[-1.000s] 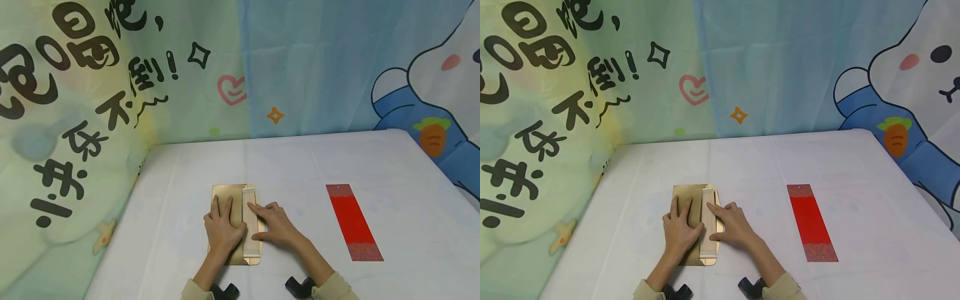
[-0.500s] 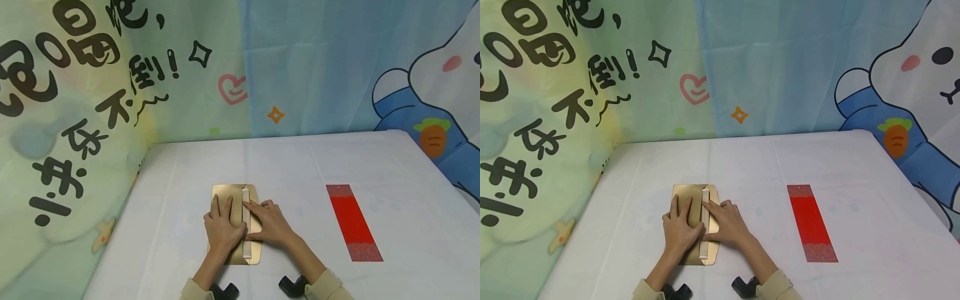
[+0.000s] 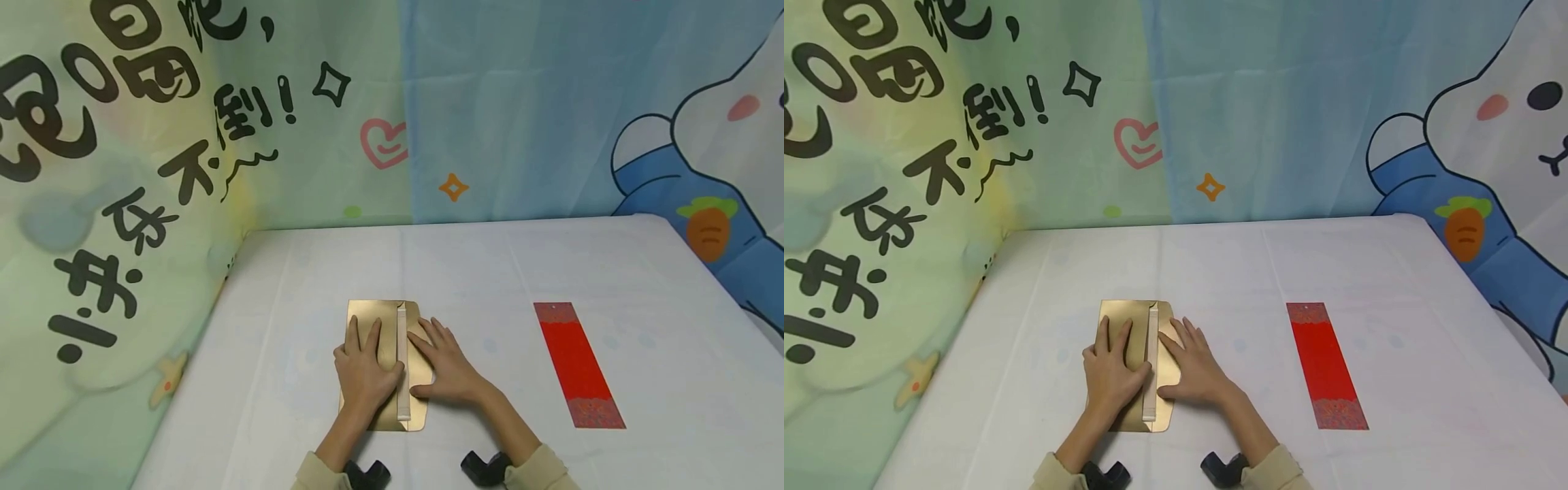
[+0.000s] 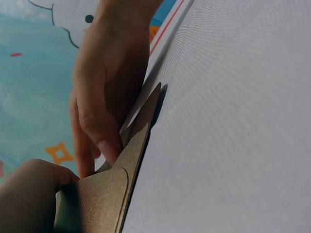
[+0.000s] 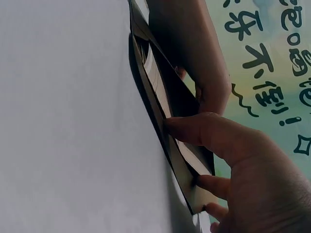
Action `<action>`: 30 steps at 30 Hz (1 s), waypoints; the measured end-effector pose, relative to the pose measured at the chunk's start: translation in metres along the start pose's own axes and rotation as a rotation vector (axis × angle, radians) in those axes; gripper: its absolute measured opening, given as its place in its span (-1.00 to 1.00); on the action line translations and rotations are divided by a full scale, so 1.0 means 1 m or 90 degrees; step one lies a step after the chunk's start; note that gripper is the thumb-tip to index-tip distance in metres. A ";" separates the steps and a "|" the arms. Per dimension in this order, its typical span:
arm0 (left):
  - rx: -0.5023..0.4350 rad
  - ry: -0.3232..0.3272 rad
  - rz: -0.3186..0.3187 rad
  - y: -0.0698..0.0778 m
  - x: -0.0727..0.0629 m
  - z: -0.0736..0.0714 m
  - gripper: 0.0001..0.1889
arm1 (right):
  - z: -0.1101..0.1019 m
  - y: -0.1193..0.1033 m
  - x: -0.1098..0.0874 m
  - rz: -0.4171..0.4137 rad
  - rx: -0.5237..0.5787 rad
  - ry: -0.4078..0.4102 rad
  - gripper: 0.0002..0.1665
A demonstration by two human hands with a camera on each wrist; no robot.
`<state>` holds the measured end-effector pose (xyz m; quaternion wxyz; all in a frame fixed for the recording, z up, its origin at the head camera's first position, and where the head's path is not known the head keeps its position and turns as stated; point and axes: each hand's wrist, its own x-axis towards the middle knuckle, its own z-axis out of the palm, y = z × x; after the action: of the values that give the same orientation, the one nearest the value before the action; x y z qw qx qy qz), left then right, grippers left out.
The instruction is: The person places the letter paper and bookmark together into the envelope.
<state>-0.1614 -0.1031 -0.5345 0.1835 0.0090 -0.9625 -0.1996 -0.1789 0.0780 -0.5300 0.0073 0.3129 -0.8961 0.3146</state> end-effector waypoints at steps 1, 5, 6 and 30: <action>0.000 -0.001 0.001 0.000 0.000 0.000 -0.20 | 0.001 -0.001 0.000 0.002 -0.007 0.005 0.09; 0.001 0.001 0.007 0.002 0.000 0.001 -0.20 | 0.003 -0.004 0.000 0.013 -0.018 0.022 0.09; 0.001 0.001 0.007 0.003 0.000 0.002 -0.20 | 0.003 -0.004 0.000 0.016 -0.024 0.024 0.09; -0.051 0.015 0.008 0.011 -0.002 0.005 -0.22 | -0.040 0.019 -0.037 0.068 0.037 0.108 -0.10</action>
<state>-0.1603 -0.0911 -0.5351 0.1966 -0.0024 -0.9515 -0.2366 -0.1669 0.1330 -0.5161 0.0574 0.2371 -0.8982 0.3657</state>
